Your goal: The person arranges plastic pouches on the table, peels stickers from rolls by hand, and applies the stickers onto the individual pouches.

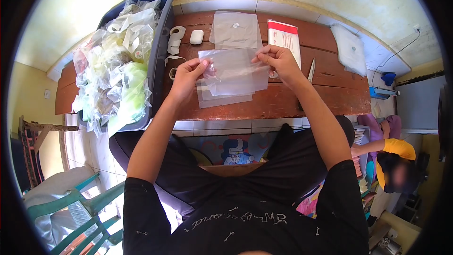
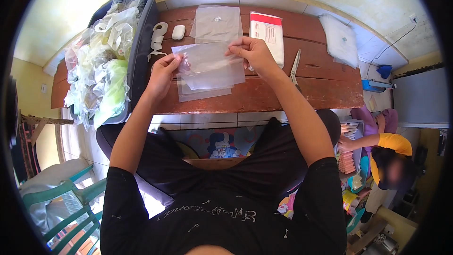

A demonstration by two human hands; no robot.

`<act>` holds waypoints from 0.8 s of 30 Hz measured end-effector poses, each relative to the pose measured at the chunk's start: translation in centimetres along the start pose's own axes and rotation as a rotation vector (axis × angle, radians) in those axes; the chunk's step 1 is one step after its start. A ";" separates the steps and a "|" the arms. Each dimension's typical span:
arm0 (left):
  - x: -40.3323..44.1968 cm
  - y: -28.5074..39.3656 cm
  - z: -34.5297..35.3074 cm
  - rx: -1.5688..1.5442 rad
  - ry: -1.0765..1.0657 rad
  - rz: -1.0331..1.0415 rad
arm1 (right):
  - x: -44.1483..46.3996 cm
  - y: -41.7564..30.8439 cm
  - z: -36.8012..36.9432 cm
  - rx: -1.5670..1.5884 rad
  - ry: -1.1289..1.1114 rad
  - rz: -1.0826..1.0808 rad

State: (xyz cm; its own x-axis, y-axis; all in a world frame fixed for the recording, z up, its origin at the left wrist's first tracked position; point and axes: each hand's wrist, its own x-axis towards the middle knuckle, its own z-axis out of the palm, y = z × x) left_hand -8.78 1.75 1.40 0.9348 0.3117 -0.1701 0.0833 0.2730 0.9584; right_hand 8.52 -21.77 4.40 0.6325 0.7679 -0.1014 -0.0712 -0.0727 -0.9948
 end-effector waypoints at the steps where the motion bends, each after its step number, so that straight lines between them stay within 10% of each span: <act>1: 0.1 -0.2 -0.2 0.020 0.002 0.066 | 0.0 0.0 0.1 -0.021 0.003 0.013; 17: 0.3 -0.1 0.6 0.052 0.308 0.091 | 0.9 1.5 1.0 0.053 0.099 -0.058; 22: 0.6 0.9 1.0 0.287 0.350 0.825 | 0.3 0.3 2.0 -0.072 0.104 -0.570; 24: 0.4 0.6 0.6 0.325 0.295 0.815 | 0.1 0.5 1.7 -0.241 0.086 -0.598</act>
State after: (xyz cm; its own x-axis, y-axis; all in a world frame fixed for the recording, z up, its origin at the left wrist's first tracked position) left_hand -8.14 1.53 2.07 0.6253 0.5263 0.5761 -0.4269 -0.3873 0.8172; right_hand 7.23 -20.60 3.92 0.5696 0.6670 0.4802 0.4809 0.2034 -0.8529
